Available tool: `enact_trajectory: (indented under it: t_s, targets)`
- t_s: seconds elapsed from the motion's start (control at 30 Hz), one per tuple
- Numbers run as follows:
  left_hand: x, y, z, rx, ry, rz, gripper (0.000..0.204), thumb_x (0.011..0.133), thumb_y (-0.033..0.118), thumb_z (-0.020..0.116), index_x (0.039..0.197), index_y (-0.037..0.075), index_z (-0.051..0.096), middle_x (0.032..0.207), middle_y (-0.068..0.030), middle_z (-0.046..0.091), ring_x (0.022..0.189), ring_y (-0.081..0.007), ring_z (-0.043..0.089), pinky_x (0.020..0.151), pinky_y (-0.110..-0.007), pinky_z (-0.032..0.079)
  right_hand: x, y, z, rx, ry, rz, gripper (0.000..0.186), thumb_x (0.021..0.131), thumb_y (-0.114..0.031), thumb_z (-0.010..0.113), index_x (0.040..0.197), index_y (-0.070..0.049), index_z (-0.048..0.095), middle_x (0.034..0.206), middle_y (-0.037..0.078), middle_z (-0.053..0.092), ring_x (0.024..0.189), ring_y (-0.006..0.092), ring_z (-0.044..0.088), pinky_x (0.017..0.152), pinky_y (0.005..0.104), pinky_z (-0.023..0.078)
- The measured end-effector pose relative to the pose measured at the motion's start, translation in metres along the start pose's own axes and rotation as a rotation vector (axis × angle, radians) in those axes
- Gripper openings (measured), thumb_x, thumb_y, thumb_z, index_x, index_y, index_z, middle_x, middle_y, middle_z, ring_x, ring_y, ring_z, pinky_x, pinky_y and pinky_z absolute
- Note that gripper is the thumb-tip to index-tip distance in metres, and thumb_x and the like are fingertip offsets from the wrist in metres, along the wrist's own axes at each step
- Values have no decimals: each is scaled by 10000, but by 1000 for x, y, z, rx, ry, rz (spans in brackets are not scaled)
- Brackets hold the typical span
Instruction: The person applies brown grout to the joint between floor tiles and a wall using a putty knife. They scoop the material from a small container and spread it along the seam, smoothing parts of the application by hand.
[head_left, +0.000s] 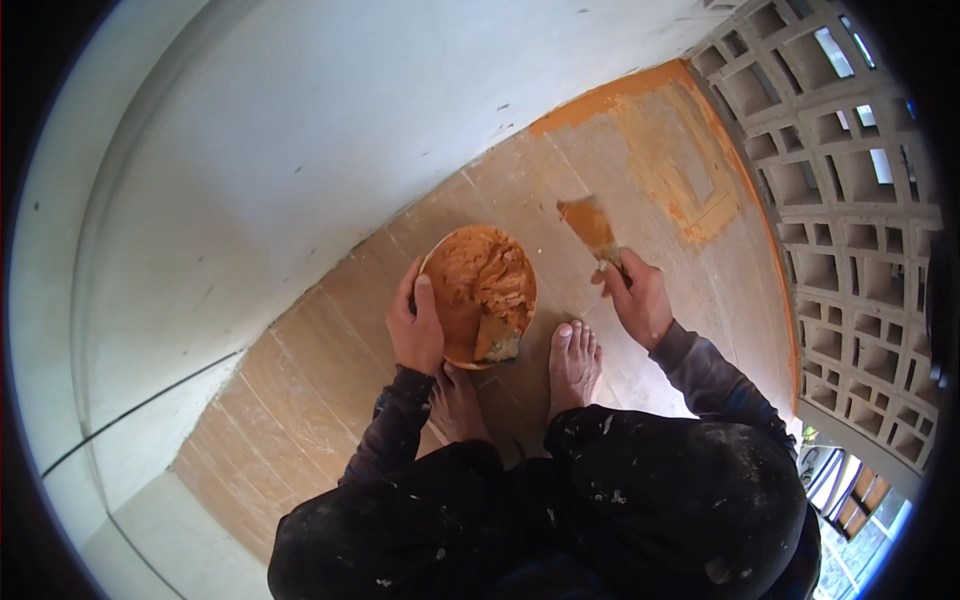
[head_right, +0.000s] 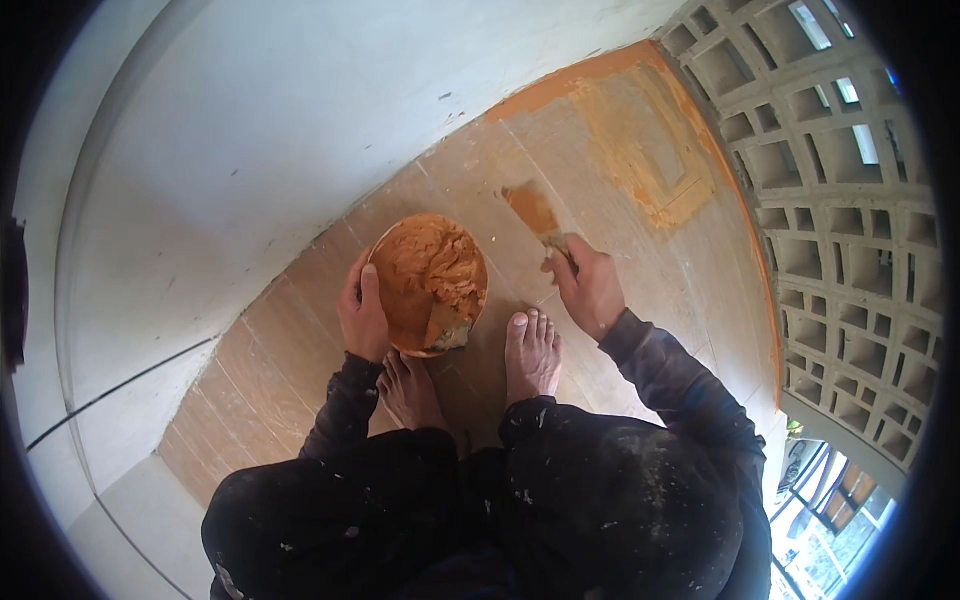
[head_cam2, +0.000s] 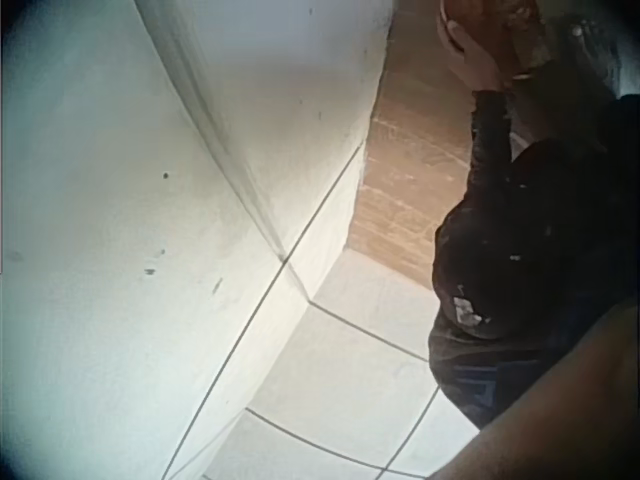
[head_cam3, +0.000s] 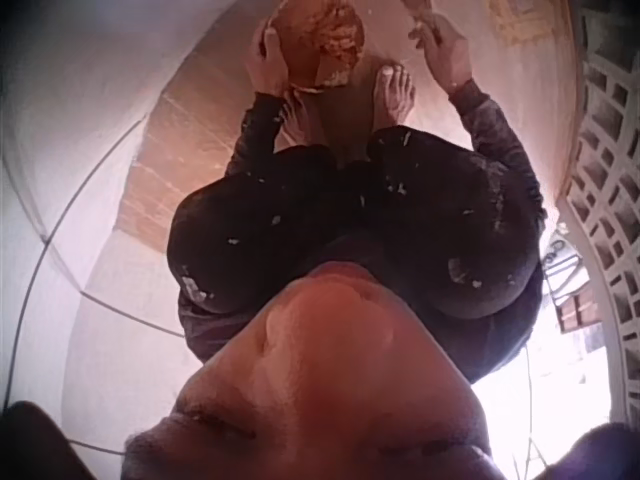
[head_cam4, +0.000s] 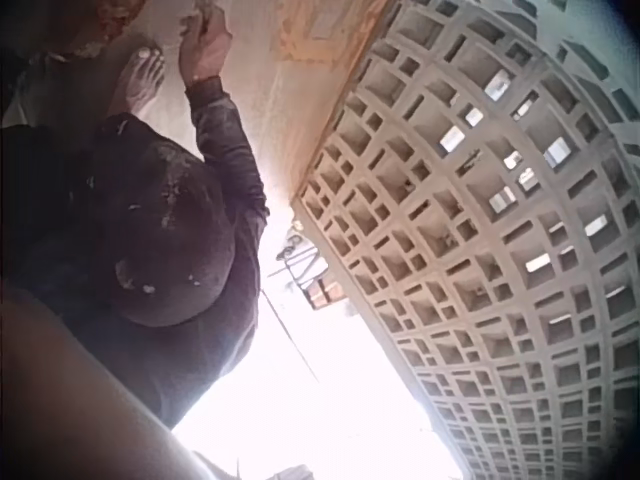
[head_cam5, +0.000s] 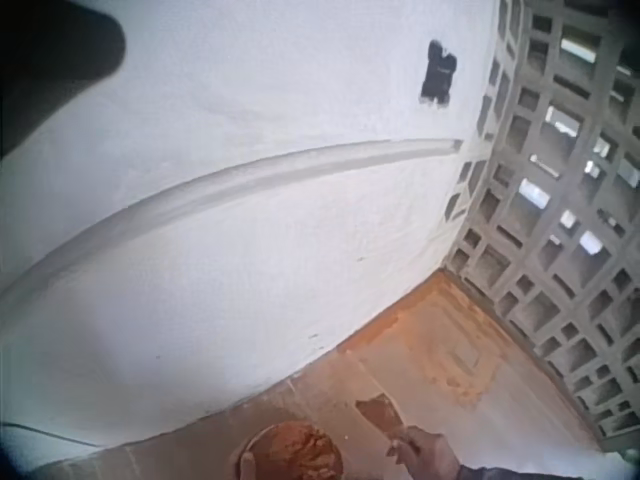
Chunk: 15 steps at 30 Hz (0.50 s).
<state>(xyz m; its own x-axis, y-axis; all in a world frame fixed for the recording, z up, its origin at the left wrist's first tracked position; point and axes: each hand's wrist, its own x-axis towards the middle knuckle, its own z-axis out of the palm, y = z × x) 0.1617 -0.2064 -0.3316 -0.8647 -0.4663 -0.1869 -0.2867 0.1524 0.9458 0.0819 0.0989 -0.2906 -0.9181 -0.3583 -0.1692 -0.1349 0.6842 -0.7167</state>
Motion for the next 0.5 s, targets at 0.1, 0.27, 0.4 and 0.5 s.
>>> enact_trajectory:
  t_s: [0.1, 0.27, 0.4, 0.5]
  targets:
    - [-3, -9, -3, -57, 5, -40, 407, 1052, 234, 487, 1340, -39, 582, 1271, -154, 656, 1176, -204, 602, 1025, -327, 446, 34, -9, 13, 716, 78, 287, 189, 1042, -152, 478, 1139, -35, 591, 988, 117, 715, 839, 221, 700, 735, 363, 567]
    - [-10, -19, -2, -103, 1, -85, 410, 1065, 235, 464, 1352, -40, 567, 1289, -136, 637, 1189, -196, 584, 1032, -323, 436, 116, -18, 49, 1566, 191, 498, 210, 1065, -153, 435, 1123, 9, 555, 1016, 158, 686, 864, 247, 694, 794, 384, 585]
    - [-12, -21, -2, -120, 13, -110, 416, 1074, 247, 451, 1357, -37, 562, 1308, -131, 620, 1203, -192, 569, 1043, -326, 428, 161, -16, 73, 1710, 318, 385, 209, 1073, -144, 408, 1089, 34, 517, 957, 165, 634, 860, 266, 682, 806, 387, 601]
    - [-14, -19, -2, -143, 18, -134, 424, 1080, 257, 441, 1364, -37, 554, 1317, -129, 612, 1206, -192, 564, 1048, -327, 424, 178, -18, 83, 1789, 401, 439, 185, 1071, -134, 413, 1056, 26, 503, 944, 152, 616, 846, 265, 681, 798, 393, 611]
